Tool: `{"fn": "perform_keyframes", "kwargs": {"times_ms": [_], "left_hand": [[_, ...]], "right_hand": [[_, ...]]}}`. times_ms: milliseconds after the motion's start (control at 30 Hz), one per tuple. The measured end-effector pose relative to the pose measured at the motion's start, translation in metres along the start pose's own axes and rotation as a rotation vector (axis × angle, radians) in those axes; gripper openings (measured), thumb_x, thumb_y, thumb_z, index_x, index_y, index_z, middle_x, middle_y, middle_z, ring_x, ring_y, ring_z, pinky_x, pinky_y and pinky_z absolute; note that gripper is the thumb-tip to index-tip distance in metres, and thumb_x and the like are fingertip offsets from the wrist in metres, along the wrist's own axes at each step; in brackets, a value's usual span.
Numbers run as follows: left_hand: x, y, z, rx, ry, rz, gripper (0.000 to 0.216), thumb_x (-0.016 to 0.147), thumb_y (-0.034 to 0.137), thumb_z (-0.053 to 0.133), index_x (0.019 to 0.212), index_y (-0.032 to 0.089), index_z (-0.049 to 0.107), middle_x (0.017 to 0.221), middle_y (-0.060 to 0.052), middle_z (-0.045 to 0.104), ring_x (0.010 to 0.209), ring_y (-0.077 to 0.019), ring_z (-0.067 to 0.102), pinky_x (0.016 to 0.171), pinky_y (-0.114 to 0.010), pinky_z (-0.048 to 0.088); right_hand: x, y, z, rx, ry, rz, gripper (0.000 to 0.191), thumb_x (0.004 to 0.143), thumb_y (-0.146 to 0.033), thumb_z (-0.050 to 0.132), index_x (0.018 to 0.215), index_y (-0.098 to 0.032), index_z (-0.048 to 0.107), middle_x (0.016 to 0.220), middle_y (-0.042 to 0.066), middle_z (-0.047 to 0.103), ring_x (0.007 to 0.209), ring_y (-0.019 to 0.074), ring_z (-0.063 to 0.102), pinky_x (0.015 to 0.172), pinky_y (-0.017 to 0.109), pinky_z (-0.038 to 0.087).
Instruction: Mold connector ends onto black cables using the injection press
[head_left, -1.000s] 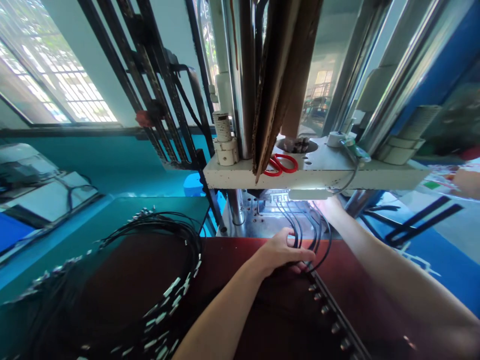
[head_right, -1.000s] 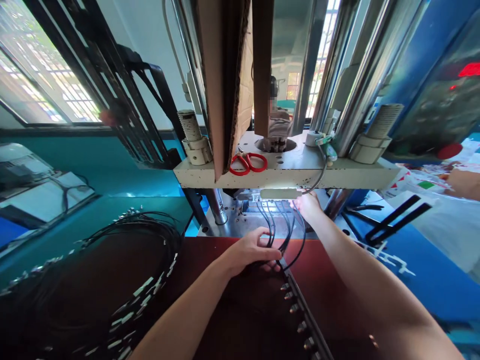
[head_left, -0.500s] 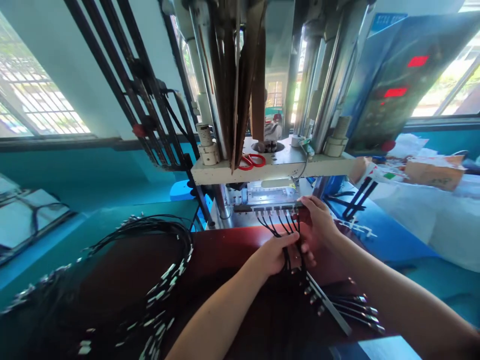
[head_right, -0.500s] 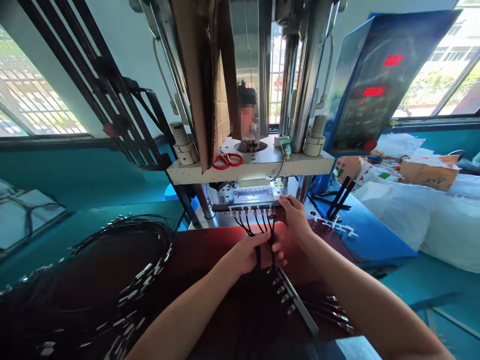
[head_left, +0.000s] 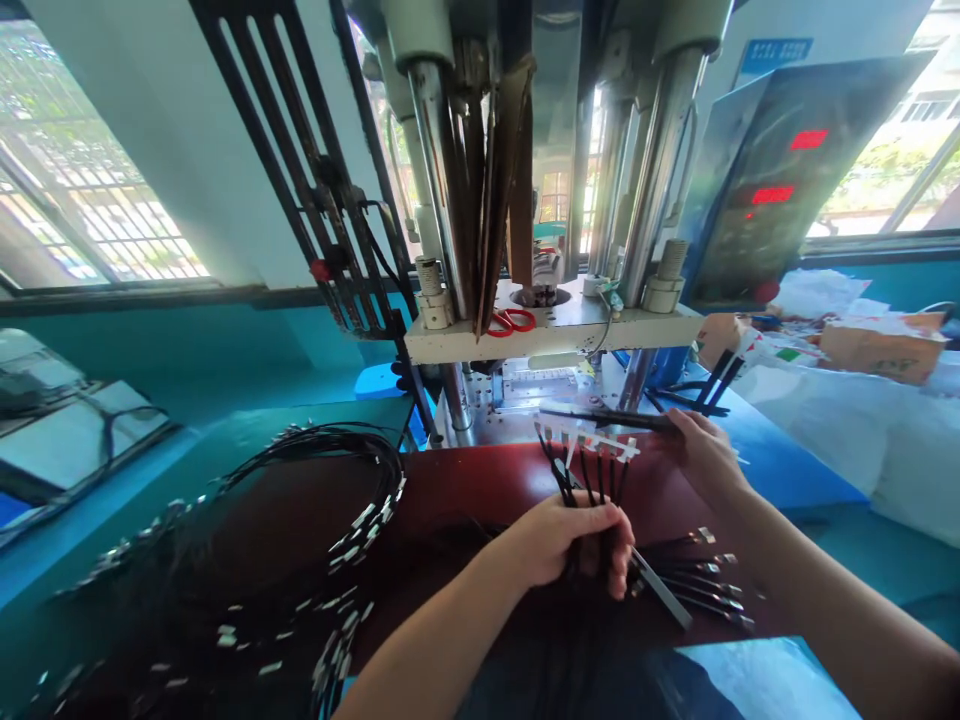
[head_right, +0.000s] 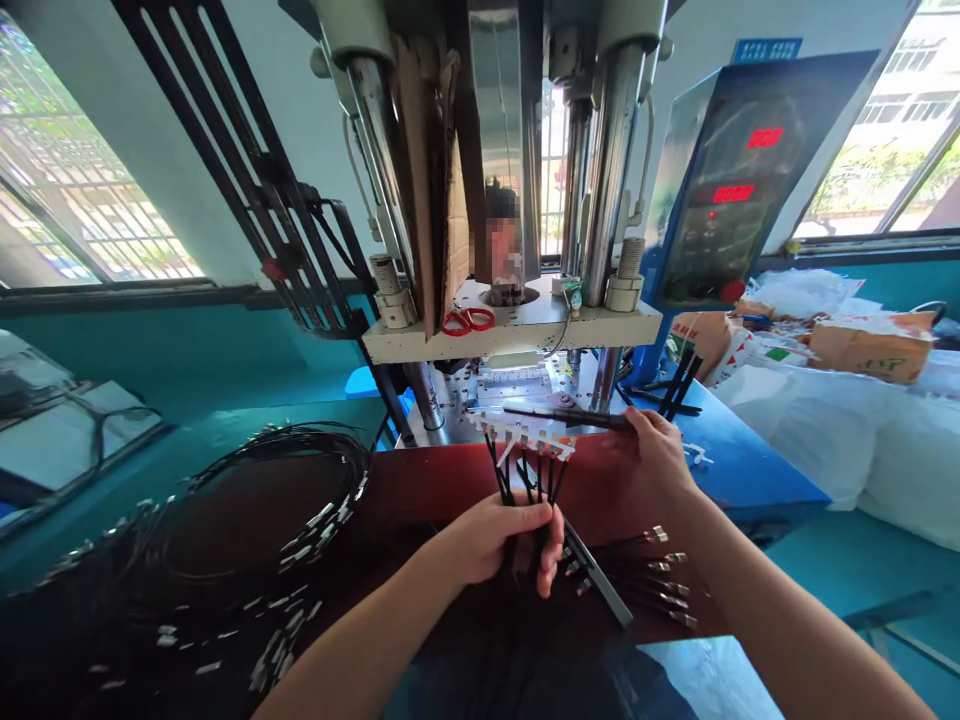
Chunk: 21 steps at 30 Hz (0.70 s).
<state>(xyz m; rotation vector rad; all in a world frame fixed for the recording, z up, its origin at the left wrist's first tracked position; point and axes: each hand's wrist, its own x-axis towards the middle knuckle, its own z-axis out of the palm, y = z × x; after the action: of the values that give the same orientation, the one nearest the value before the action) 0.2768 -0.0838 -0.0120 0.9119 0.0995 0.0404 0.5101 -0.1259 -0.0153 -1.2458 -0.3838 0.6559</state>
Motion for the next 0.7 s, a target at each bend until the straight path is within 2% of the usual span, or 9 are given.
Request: {"fn": "perform_keyframes", "kwargs": {"times_ms": [133, 233, 300, 367, 467, 533, 600, 667, 700], "left_hand": [[0.002, 0.008, -0.001, -0.021, 0.002, -0.018, 0.035, 0.071, 0.043, 0.066, 0.073, 0.009, 0.059, 0.058, -0.004, 0.057, 0.052, -0.0161, 0.061, 0.053, -0.029, 0.050], [0.001, 0.011, -0.001, -0.031, -0.051, -0.068, 0.035, 0.068, 0.042, 0.069, 0.077, 0.011, 0.057, 0.058, -0.001, 0.055, 0.055, -0.0179, 0.063, 0.055, -0.031, 0.051], [0.000, 0.012, -0.001, -0.014, -0.083, -0.106, 0.034, 0.068, 0.040, 0.071, 0.082, 0.012, 0.056, 0.061, 0.000, 0.054, 0.056, -0.0178, 0.063, 0.054, -0.030, 0.051], [-0.001, 0.015, 0.001, 0.019, -0.090, -0.136, 0.031, 0.069, 0.035, 0.071, 0.084, 0.014, 0.054, 0.060, 0.002, 0.052, 0.051, -0.0134, 0.058, 0.050, -0.027, 0.048], [0.000, 0.017, 0.006, 0.081, -0.061, -0.158, 0.026, 0.073, 0.034, 0.068, 0.079, 0.015, 0.050, 0.055, 0.006, 0.045, 0.040, -0.0059, 0.044, 0.042, -0.021, 0.041], [0.002, 0.016, 0.010, 0.118, -0.038, -0.179, 0.028, 0.075, 0.038, 0.064, 0.075, 0.016, 0.048, 0.053, 0.007, 0.042, 0.037, -0.0042, 0.038, 0.039, -0.019, 0.038], [0.004, 0.014, 0.013, 0.151, -0.018, -0.198, 0.031, 0.076, 0.043, 0.062, 0.072, 0.016, 0.046, 0.051, 0.007, 0.041, 0.036, -0.0045, 0.037, 0.038, -0.019, 0.036], [0.006, 0.010, 0.016, 0.187, 0.007, -0.205, 0.036, 0.075, 0.048, 0.061, 0.070, 0.017, 0.045, 0.049, 0.007, 0.042, 0.035, -0.0057, 0.038, 0.037, -0.020, 0.036], [0.006, 0.008, 0.018, 0.204, 0.018, -0.207, 0.038, 0.073, 0.051, 0.062, 0.069, 0.017, 0.044, 0.048, 0.007, 0.042, 0.035, -0.0062, 0.039, 0.036, -0.020, 0.036]], "right_hand": [[-0.011, 0.011, -0.046, -0.128, -0.052, 0.071, 0.020, 0.066, -0.027, 0.072, 0.079, -0.020, 0.060, 0.066, 0.003, 0.065, 0.049, 0.0171, 0.063, 0.045, 0.024, 0.052], [-0.011, 0.017, -0.077, -0.336, -0.192, 0.076, 0.030, 0.059, -0.033, 0.075, 0.083, -0.020, 0.063, 0.074, 0.005, 0.066, 0.064, 0.0210, 0.064, 0.059, 0.032, 0.054], [-0.006, 0.021, -0.093, -0.642, -0.284, -0.093, 0.026, 0.055, -0.033, 0.074, 0.077, -0.020, 0.068, 0.077, 0.006, 0.065, 0.073, 0.0245, 0.062, 0.069, 0.038, 0.052], [-0.002, 0.022, -0.102, -0.961, -0.349, -0.312, 0.016, 0.055, -0.030, 0.069, 0.068, -0.020, 0.069, 0.080, 0.008, 0.062, 0.078, 0.0268, 0.059, 0.076, 0.042, 0.049], [-0.011, 0.011, -0.091, -1.185, -0.378, -0.516, 0.014, 0.064, -0.034, 0.061, 0.066, -0.022, 0.068, 0.084, 0.009, 0.061, 0.082, 0.0275, 0.057, 0.079, 0.044, 0.046], [-0.030, -0.009, -0.068, -1.106, -0.374, -0.587, 0.023, 0.074, -0.042, 0.056, 0.074, -0.023, 0.067, 0.087, 0.008, 0.062, 0.084, 0.0262, 0.057, 0.078, 0.041, 0.047], [-0.054, -0.035, -0.038, -0.952, -0.465, -0.630, 0.031, 0.085, -0.046, 0.045, 0.093, -0.025, 0.066, 0.098, 0.008, 0.063, 0.089, 0.0231, 0.059, 0.077, 0.035, 0.048], [-0.074, -0.058, -0.014, -0.981, -0.570, -0.761, 0.029, 0.086, -0.047, 0.048, 0.101, -0.027, 0.064, 0.100, 0.007, 0.063, 0.090, 0.0223, 0.059, 0.077, 0.034, 0.047], [-0.080, -0.066, -0.006, -1.031, -0.594, -0.845, 0.026, 0.087, -0.046, 0.049, 0.098, -0.027, 0.064, 0.097, 0.006, 0.064, 0.089, 0.0224, 0.059, 0.078, 0.036, 0.046]]}}
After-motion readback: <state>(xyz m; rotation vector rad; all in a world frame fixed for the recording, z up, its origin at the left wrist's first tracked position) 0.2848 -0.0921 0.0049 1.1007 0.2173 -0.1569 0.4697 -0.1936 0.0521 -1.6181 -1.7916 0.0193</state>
